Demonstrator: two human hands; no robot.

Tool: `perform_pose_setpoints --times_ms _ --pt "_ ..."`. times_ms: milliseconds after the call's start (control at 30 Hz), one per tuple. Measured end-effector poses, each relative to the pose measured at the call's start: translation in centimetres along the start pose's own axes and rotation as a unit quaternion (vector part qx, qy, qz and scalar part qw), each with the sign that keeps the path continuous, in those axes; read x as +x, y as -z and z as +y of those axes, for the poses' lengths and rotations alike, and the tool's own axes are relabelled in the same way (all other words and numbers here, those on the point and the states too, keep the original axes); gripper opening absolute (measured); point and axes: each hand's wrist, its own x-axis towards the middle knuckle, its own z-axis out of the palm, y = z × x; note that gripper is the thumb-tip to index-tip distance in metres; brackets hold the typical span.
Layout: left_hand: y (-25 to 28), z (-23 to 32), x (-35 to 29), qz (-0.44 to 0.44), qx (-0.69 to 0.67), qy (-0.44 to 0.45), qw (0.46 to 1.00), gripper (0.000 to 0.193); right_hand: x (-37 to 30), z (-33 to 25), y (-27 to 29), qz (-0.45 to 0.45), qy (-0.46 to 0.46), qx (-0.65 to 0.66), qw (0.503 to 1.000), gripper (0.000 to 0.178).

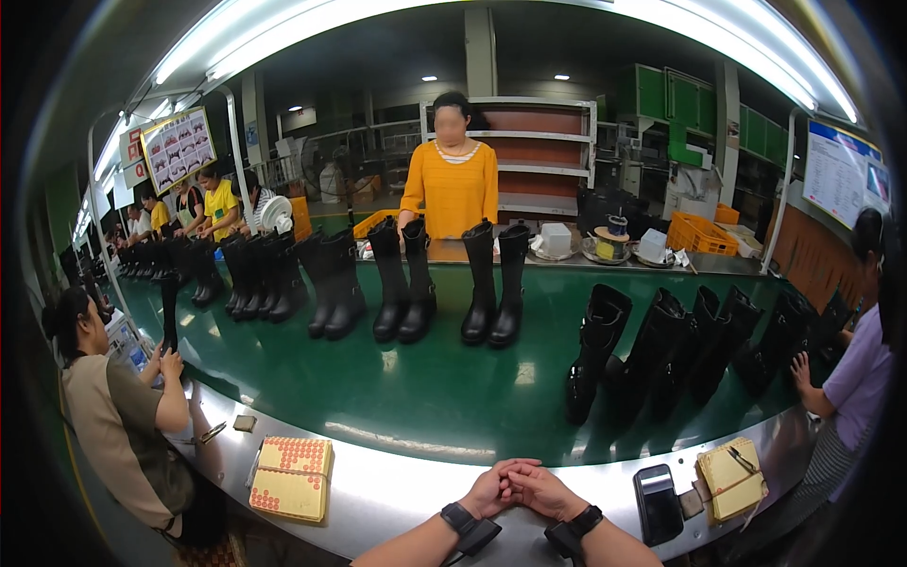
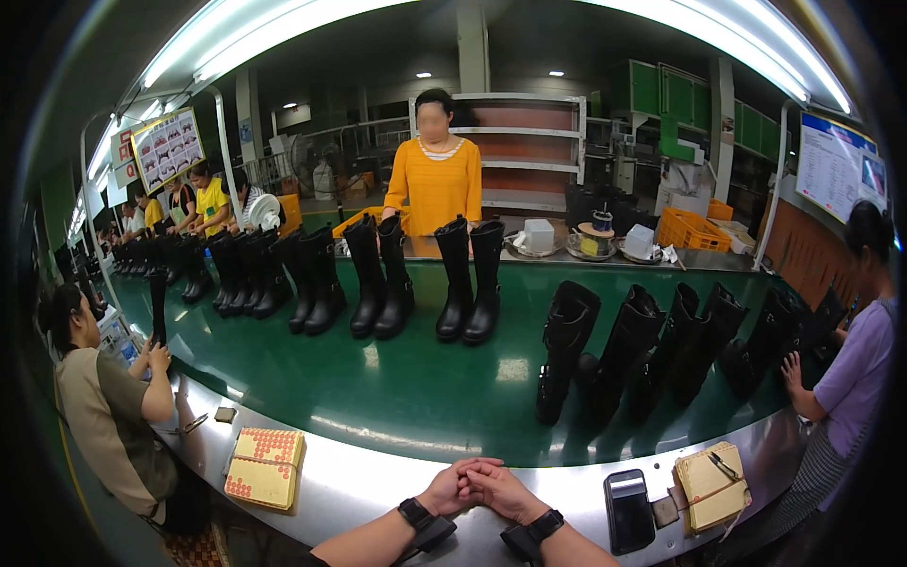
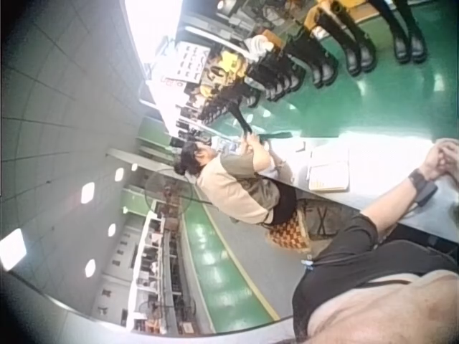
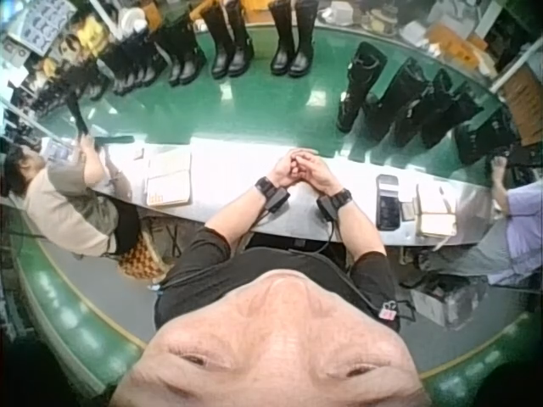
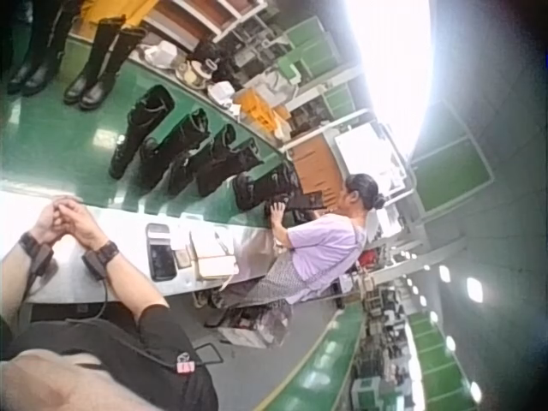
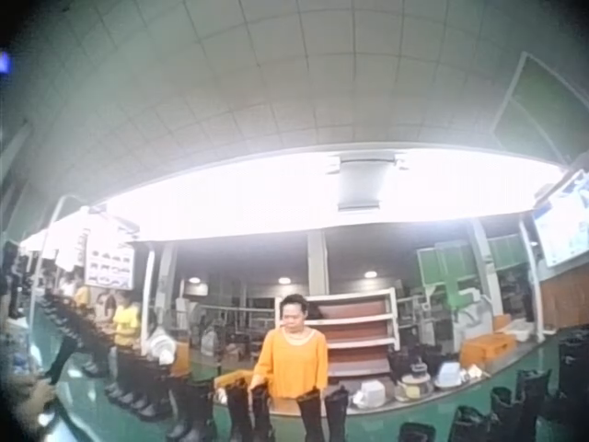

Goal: Inspecting and checking zippers on newly manufactured boots on a factory production line.

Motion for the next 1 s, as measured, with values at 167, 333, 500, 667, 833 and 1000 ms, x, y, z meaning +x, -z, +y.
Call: perform_pose_setpoints --times_ms 167,333,500,667,833,1000 --pt "-0.04 0.20 -0.21 -0.014 -0.002 -0.001 1.000 0.041 0.03 -0.08 -0.34 0.005 -0.001 0.001 1.000 0.018" --pt "0.32 -0.07 0.13 -0.021 -0.002 -0.005 1.000 0.041 -0.10 -0.29 -0.47 0.014 -0.008 -0.003 1.000 0.016" --pt "0.21 -0.33 0.33 0.014 0.010 -0.003 1.000 0.041 -0.16 -0.34 -0.50 0.012 -0.008 -0.004 1.000 0.016" --pt "0.20 -0.35 0.49 0.006 -0.001 0.004 1.000 0.041 -0.26 -0.38 -0.47 0.016 -0.009 -0.006 1.000 0.016" --pt "0.30 -0.44 0.53 0.009 0.002 -0.002 1.000 0.040 -0.31 -0.44 -0.50 0.016 -0.012 -0.010 1.000 0.017" --pt "0.28 -0.41 0.56 0.007 -0.007 0.000 1.000 0.040 -0.31 -0.46 -0.60 0.013 -0.009 -0.011 1.000 0.017"
